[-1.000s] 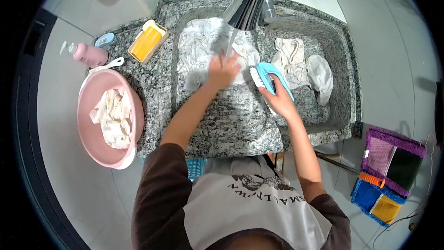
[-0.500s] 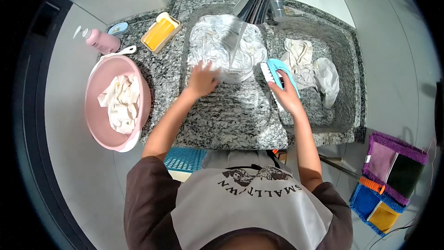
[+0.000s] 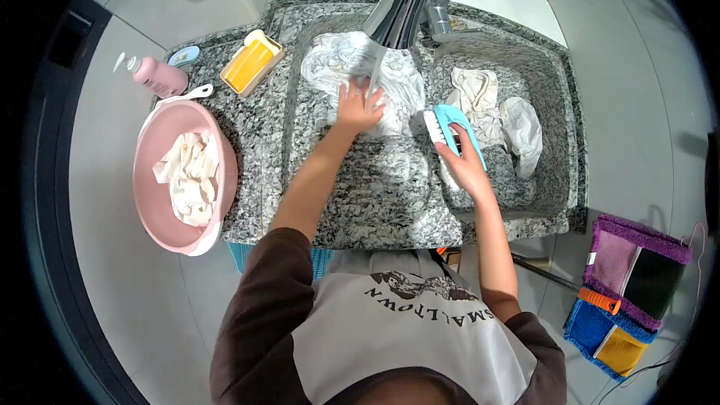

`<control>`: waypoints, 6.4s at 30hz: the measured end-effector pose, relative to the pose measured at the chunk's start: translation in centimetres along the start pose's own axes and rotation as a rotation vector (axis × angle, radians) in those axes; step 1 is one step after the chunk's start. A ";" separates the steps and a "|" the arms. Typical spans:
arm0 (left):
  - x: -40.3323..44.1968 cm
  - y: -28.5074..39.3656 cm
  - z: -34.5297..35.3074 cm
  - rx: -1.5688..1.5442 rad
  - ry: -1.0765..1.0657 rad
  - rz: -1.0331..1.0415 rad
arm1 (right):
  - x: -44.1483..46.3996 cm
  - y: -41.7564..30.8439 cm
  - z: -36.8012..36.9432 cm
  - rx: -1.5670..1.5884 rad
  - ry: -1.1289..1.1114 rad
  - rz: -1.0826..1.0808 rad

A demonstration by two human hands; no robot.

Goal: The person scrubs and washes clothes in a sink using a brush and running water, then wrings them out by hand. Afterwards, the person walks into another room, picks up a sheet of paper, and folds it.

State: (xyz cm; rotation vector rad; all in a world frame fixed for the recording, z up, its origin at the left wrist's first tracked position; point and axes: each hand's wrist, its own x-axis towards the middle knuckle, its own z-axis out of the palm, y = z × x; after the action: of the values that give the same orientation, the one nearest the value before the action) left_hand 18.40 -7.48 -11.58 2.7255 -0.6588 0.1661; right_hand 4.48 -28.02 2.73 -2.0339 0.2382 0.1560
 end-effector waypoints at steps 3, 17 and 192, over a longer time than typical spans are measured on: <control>-1.2 3.7 -1.2 0.086 0.084 0.011 | 0.1 -0.3 1.0 -0.008 -0.051 0.024; -2.8 0.9 -2.1 -0.097 0.086 -0.137 | 1.4 -2.3 4.9 -0.039 -0.138 -0.090; -0.3 2.9 -8.7 -1.398 -0.366 -0.636 | 7.5 41.4 -4.7 -0.980 -0.550 0.821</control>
State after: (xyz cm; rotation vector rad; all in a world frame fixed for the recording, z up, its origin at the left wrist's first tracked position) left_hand 16.47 -6.80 -2.60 1.4402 0.1047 -0.6896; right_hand 2.04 -51.39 -32.49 -2.5821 0.7354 1.5714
